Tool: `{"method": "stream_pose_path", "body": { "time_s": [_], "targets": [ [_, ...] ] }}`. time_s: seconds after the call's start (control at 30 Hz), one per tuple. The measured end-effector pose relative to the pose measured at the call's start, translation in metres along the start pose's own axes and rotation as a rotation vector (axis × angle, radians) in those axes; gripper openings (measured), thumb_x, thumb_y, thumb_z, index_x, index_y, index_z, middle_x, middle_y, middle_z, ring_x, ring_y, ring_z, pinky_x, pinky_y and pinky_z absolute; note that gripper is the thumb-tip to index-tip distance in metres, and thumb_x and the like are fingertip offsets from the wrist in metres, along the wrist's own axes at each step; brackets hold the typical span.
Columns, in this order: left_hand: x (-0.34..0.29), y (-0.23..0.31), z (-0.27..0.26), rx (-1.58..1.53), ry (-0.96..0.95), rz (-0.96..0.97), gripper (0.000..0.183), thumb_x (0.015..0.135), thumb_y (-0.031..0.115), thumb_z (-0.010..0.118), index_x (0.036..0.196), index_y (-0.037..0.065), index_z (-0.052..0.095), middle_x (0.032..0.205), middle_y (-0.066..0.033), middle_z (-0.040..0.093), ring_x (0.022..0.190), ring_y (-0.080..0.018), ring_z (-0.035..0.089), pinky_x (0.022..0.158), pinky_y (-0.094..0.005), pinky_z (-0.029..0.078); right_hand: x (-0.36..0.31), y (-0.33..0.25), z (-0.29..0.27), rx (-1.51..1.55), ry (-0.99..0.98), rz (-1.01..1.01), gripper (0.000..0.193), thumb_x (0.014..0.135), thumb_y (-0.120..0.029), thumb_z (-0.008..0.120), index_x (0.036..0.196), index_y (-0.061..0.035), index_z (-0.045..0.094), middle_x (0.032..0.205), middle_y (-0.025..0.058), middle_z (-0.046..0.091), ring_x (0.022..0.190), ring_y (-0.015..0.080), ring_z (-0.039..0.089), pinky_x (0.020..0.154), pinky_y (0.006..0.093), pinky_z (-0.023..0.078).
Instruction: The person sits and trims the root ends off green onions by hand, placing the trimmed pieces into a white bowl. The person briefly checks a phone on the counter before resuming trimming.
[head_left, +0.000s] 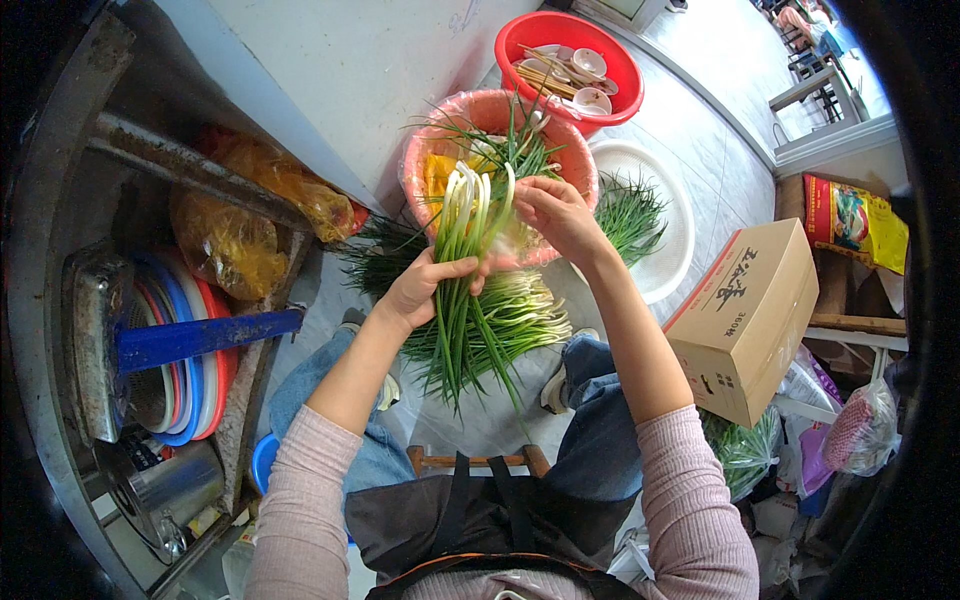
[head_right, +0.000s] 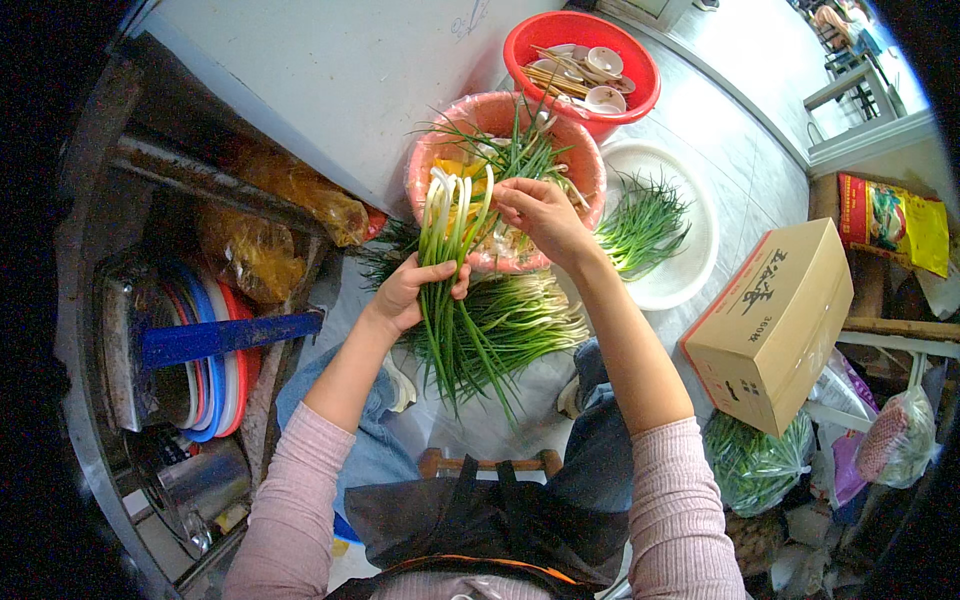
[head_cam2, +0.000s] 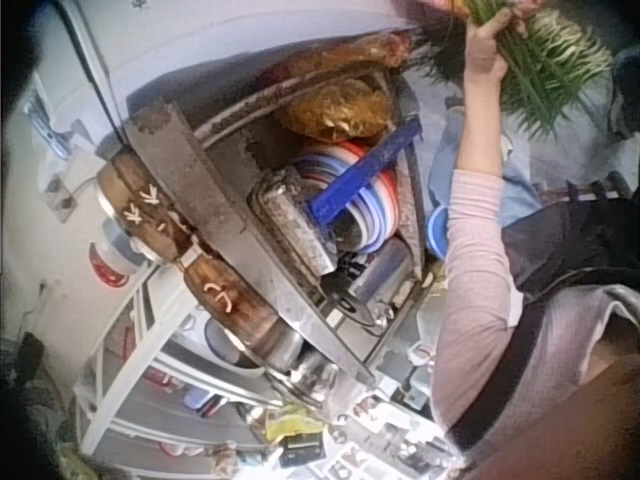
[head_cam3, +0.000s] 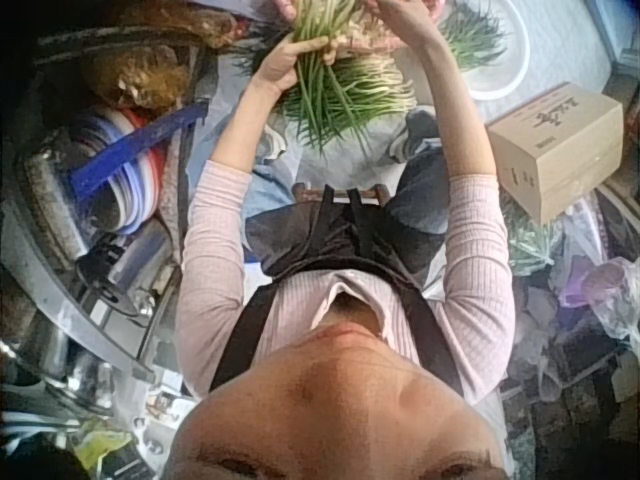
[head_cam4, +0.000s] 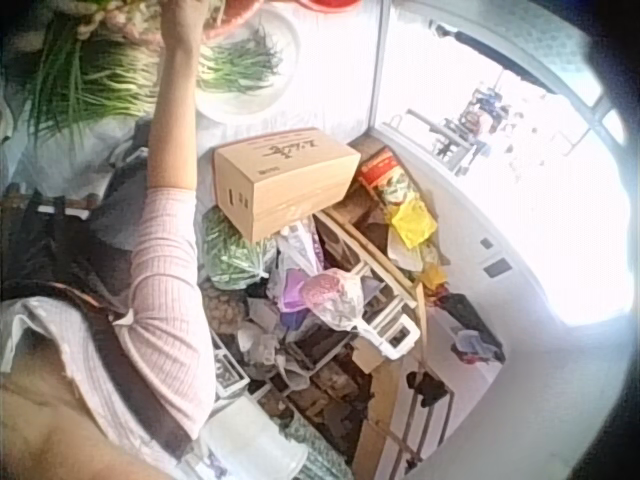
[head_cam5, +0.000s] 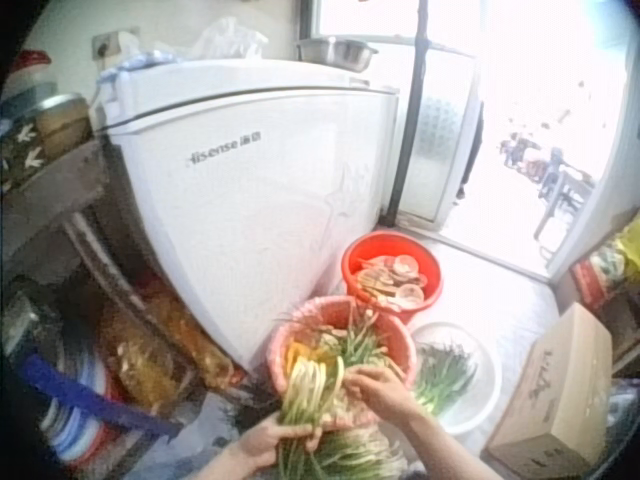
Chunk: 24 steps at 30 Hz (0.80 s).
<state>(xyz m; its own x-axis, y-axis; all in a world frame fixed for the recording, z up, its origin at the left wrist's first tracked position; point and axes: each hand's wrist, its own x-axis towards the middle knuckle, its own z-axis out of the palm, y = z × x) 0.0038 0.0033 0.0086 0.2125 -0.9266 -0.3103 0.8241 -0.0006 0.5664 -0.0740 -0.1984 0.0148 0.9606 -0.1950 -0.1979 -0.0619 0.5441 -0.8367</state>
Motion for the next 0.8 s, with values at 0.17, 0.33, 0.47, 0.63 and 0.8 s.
{"method": "stream_pose_path", "body": {
  "time_s": [0.17, 0.33, 0.47, 0.63, 0.8],
  "targets": [
    [0.000, -0.001, -0.002, -0.005, 0.027, -0.002, 0.023, 0.081, 0.010, 0.057, 0.101, 0.000, 0.050, 0.080, -0.0072, 0.055, 0.067, -0.0155, 0.052, 0.064, -0.0274, 0.042, -0.005, -0.005, 0.007, -0.128, 0.020, 0.076, 0.021, 0.087, -0.016, 0.053, 0.095, 0.0024, 0.060, 0.072, -0.0049, 0.050, 0.064, 0.0025, 0.042, 0.060, 0.0160, 0.037],
    [0.001, -0.002, -0.005, -0.107, 0.010, -0.018, 0.024, 0.082, 0.012, 0.056, 0.102, 0.002, 0.047, 0.079, -0.0054, 0.054, 0.067, -0.0138, 0.049, 0.063, -0.0270, 0.040, -0.004, -0.004, 0.006, -0.139, 0.038, -0.006, 0.022, 0.085, -0.017, 0.057, 0.096, 0.0018, 0.062, 0.075, -0.0045, 0.054, 0.065, 0.0029, 0.042, 0.060, 0.0168, 0.036],
    [0.001, -0.002, -0.005, -0.177, -0.033, -0.040, 0.025, 0.083, 0.013, 0.055, 0.102, 0.001, 0.046, 0.080, -0.0043, 0.053, 0.066, -0.0126, 0.046, 0.063, -0.0260, 0.038, -0.002, -0.003, 0.002, -0.196, 0.041, -0.056, 0.023, 0.084, -0.019, 0.058, 0.096, -0.0001, 0.063, 0.076, -0.0046, 0.056, 0.064, 0.0032, 0.042, 0.058, 0.0175, 0.034],
    [0.000, -0.003, -0.006, -0.185, -0.039, -0.041, 0.028, 0.083, 0.013, 0.055, 0.104, 0.000, 0.044, 0.079, -0.0041, 0.052, 0.065, -0.0118, 0.045, 0.063, -0.0250, 0.037, -0.004, -0.008, -0.007, -0.388, 0.135, -0.127, 0.021, 0.081, -0.019, 0.061, 0.092, -0.0009, 0.065, 0.077, -0.0036, 0.059, 0.065, 0.0036, 0.044, 0.060, 0.0185, 0.036],
    [0.000, -0.004, -0.011, -0.137, -0.028, -0.034, 0.033, 0.082, 0.013, 0.056, 0.108, -0.002, 0.043, 0.079, -0.0045, 0.052, 0.065, -0.0122, 0.045, 0.062, -0.0250, 0.037, 0.000, -0.013, -0.030, -0.563, 0.531, -0.187, 0.023, 0.076, -0.021, 0.066, 0.085, 0.0007, 0.066, 0.071, 0.0006, 0.062, 0.063, 0.0060, 0.050, 0.060, 0.0216, 0.041]
  ]
}}
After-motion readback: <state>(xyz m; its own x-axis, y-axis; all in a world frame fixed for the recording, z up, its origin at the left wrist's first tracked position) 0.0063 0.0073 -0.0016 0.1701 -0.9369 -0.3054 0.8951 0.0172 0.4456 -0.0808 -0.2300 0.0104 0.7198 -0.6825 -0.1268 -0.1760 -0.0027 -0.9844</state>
